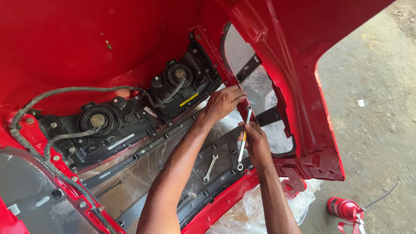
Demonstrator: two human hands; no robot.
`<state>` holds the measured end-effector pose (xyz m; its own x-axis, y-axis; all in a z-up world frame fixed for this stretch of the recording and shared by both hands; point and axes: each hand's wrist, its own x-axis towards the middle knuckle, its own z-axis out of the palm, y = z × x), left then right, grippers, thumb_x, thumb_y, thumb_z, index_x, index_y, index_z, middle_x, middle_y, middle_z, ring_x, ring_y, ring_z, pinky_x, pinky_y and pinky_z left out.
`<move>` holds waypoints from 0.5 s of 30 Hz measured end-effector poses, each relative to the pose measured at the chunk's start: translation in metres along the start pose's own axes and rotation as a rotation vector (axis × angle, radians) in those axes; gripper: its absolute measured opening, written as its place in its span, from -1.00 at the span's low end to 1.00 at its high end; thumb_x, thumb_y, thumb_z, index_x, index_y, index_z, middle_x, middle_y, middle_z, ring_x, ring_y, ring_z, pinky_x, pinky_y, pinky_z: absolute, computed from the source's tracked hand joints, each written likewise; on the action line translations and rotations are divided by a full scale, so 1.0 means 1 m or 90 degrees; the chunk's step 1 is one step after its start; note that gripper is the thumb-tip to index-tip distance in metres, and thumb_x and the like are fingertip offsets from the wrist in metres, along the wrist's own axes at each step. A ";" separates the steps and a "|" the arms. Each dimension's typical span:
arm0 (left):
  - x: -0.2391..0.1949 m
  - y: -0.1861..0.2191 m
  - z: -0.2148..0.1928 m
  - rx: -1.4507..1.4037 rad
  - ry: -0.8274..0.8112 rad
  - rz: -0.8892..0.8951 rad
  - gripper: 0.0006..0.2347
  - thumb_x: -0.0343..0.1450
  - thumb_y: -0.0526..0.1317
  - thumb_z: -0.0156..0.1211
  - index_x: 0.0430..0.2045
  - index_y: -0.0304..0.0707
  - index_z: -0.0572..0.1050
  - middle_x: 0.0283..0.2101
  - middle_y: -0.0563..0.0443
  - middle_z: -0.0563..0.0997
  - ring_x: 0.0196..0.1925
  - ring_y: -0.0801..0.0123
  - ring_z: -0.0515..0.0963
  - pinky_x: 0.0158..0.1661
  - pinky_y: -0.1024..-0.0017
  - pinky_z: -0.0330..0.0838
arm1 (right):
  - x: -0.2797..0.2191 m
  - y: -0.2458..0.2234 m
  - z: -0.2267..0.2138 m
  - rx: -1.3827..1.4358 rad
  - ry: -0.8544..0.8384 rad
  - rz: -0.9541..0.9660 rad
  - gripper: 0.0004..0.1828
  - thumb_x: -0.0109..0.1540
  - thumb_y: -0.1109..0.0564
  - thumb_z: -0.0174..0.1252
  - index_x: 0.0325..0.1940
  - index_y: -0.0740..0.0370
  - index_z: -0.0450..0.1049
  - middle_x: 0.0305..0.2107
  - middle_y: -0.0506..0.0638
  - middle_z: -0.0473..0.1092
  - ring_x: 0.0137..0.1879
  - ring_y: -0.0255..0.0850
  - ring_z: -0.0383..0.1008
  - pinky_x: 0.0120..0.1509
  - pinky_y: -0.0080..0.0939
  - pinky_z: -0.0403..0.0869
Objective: The person works on the interior components of a red machinery panel, using a wrench to loosen and tighten various nuts and bolts on the assembly.
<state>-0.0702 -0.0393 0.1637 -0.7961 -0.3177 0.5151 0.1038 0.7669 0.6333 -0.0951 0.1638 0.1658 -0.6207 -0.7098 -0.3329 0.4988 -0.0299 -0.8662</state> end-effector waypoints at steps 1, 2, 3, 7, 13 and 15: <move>-0.003 0.006 0.003 0.019 0.028 -0.006 -0.86 0.48 -0.18 0.20 -0.19 -0.22 0.58 -0.18 -0.03 0.64 -0.19 0.11 0.67 -0.24 0.27 0.56 | 0.000 -0.001 0.000 0.005 0.003 -0.004 -0.69 0.37 0.05 -0.03 0.01 0.35 0.43 -0.55 -0.06 0.38 -0.51 -0.41 0.20 -0.43 -0.42 0.19; -0.005 0.012 0.007 0.037 0.055 -0.012 -0.86 0.49 -0.19 0.20 -0.18 -0.22 0.57 -0.17 -0.04 0.63 -0.19 0.10 0.67 -0.24 0.27 0.56 | -0.001 -0.001 0.000 0.012 0.007 -0.009 -0.69 0.37 0.05 -0.03 0.01 0.35 0.43 -0.55 -0.06 0.38 -0.51 -0.41 0.19 -0.43 -0.42 0.19; -0.009 0.017 0.012 0.051 0.095 -0.032 -0.86 0.47 -0.19 0.22 -0.19 -0.23 0.57 -0.20 -0.04 0.62 -0.19 0.09 0.66 -0.24 0.25 0.54 | -0.001 -0.002 -0.001 0.018 0.010 -0.014 -0.68 0.38 0.04 -0.03 0.01 0.35 0.44 -0.55 -0.05 0.38 -0.52 -0.41 0.19 -0.43 -0.42 0.18; -0.016 0.030 0.036 0.036 0.179 -0.126 -0.90 0.48 -0.23 0.22 -0.22 -0.24 0.55 -0.24 -0.04 0.57 -0.19 0.08 0.66 -0.23 0.20 0.51 | 0.001 0.002 -0.001 0.028 0.020 0.005 -0.70 0.37 0.05 -0.02 0.01 0.33 0.43 -0.55 -0.05 0.37 -0.52 -0.40 0.19 -0.44 -0.41 0.17; -0.006 0.006 0.012 0.003 0.062 -0.046 -0.84 0.46 -0.25 0.23 -0.11 -0.22 0.57 -0.25 -0.09 0.55 -0.22 0.04 0.63 -0.26 0.20 0.52 | 0.004 0.002 0.001 0.024 -0.002 0.005 -0.69 0.38 0.05 -0.02 0.01 0.33 0.44 -0.55 -0.05 0.38 -0.52 -0.41 0.17 -0.44 -0.43 0.16; -0.005 0.009 0.008 0.020 0.028 -0.031 -0.83 0.46 -0.24 0.24 -0.10 -0.20 0.58 -0.25 -0.09 0.55 -0.22 0.05 0.64 -0.26 0.21 0.52 | 0.002 0.000 0.001 0.016 0.000 0.002 -0.69 0.38 0.05 -0.02 0.01 0.34 0.45 -0.54 -0.05 0.38 -0.51 -0.42 0.17 -0.43 -0.43 0.18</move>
<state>-0.0695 -0.0261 0.1624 -0.7724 -0.3788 0.5098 0.0463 0.7669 0.6400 -0.0958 0.1620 0.1651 -0.6190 -0.7102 -0.3352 0.5154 -0.0453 -0.8557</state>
